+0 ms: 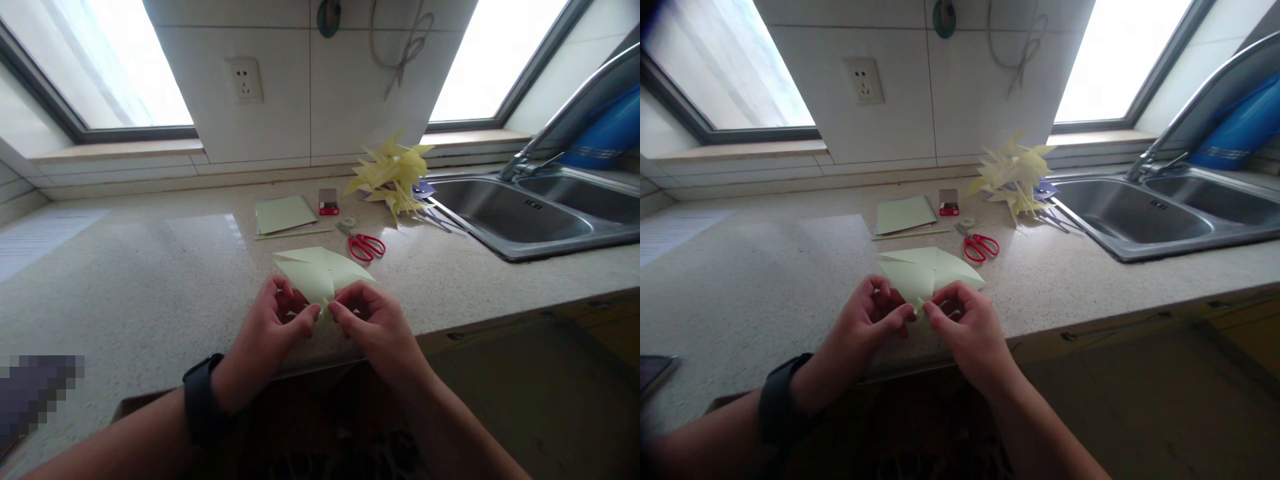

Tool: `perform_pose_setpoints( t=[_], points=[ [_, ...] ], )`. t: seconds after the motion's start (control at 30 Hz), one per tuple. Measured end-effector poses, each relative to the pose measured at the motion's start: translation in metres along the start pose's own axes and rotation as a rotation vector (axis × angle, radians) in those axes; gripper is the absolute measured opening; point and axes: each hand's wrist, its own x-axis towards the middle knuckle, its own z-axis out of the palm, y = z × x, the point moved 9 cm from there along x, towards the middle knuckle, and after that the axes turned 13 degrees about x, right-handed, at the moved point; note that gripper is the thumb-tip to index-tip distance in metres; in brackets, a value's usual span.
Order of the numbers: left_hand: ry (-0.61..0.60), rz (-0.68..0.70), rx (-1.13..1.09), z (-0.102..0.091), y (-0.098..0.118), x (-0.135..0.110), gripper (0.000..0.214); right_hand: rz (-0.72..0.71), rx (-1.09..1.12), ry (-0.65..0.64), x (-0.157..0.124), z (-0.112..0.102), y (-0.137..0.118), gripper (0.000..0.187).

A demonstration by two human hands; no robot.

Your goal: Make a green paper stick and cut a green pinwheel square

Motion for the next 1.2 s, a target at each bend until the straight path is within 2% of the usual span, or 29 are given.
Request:
perform_pose_setpoints(
  t=[0.1, 0.27, 0.33, 0.47, 0.9, 1.2],
  points=[
    [-0.042, -0.045, -0.027, 0.001, -0.003, 0.003, 0.034, -0.014, 0.003, 0.008, 0.0, -0.001, -0.001, 0.024],
    [-0.243, -0.098, -0.002, 0.014, -0.008, 0.004, 0.033, -0.034, 0.016, 0.009, 0.0, -0.002, -0.001, 0.023],
    [-0.287, -0.093, 0.023, 0.017, -0.008, 0.003, 0.031, -0.034, 0.029, -0.002, 0.0, -0.001, -0.002, 0.022],
    [-0.302, -0.083, 0.055, 0.017, -0.008, 0.003, 0.023, -0.013, 0.055, -0.02, -0.001, 0.0, -0.001, 0.02],
    [-0.3, -0.086, 0.118, 0.016, -0.013, 0.002, 0.024, 0.029, 0.078, -0.05, -0.002, 0.003, 0.001, 0.019],
    [-0.305, -0.095, 0.144, 0.015, -0.01, 0.002, 0.023, 0.018, -0.015, -0.102, -0.001, 0.004, -0.001, 0.02]
  ],
)
